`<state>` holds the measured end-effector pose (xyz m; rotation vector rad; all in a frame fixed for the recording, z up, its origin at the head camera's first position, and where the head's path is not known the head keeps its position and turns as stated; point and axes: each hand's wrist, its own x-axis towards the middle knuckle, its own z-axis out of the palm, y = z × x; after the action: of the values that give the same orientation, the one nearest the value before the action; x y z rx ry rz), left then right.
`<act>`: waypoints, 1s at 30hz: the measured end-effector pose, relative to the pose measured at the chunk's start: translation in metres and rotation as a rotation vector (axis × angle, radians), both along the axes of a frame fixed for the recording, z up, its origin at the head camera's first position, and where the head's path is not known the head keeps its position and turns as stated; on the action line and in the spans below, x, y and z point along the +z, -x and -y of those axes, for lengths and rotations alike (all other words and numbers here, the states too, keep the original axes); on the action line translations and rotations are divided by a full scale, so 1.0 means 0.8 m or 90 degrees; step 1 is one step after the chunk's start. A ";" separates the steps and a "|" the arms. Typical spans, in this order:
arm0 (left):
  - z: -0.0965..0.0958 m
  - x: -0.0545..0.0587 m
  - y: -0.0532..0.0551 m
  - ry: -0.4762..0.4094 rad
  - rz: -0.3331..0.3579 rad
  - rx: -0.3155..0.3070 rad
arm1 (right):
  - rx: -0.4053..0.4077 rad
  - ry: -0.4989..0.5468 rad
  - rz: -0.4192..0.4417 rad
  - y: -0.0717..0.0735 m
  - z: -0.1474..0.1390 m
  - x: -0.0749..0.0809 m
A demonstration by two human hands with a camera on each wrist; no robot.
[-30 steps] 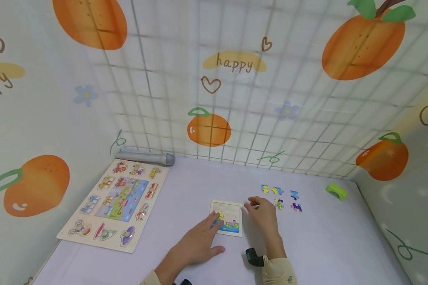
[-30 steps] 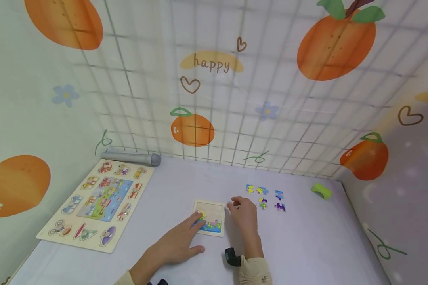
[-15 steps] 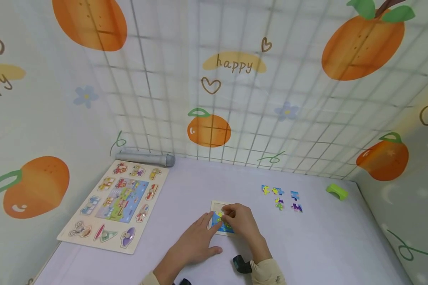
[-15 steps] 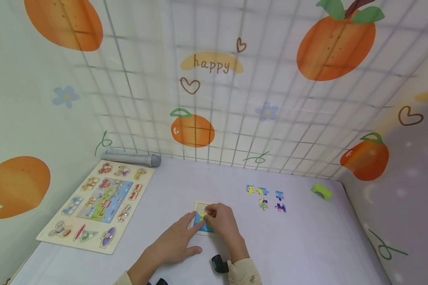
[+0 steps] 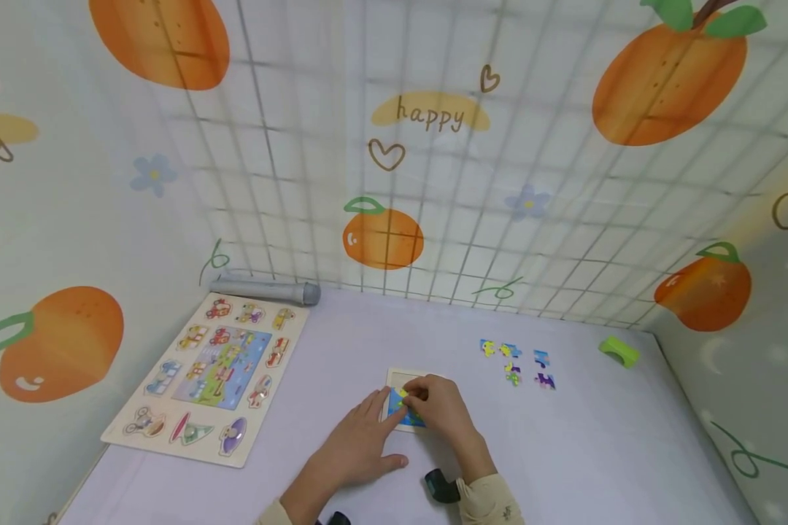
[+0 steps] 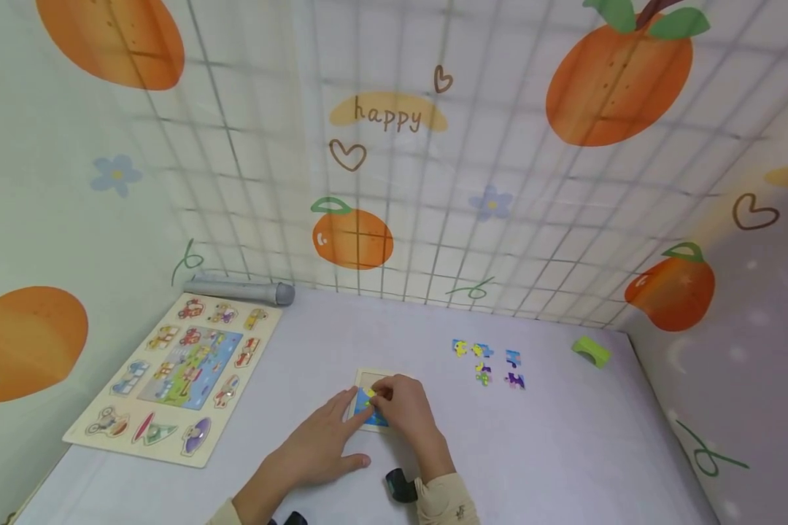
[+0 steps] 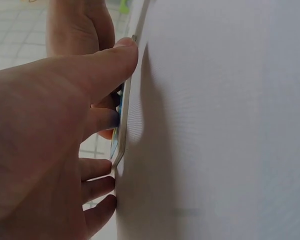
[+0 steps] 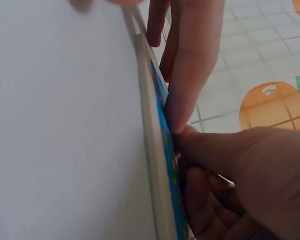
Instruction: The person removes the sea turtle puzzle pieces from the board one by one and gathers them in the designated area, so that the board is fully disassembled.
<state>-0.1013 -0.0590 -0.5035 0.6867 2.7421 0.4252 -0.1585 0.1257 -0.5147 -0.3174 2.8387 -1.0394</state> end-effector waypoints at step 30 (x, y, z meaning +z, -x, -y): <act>0.001 -0.001 0.005 -0.001 0.013 -0.007 | -0.033 0.083 0.054 0.001 -0.003 0.000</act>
<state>-0.1049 -0.0597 -0.5041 0.6944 2.7171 0.4294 -0.1589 0.1279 -0.5147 -0.2062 2.7247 -1.2199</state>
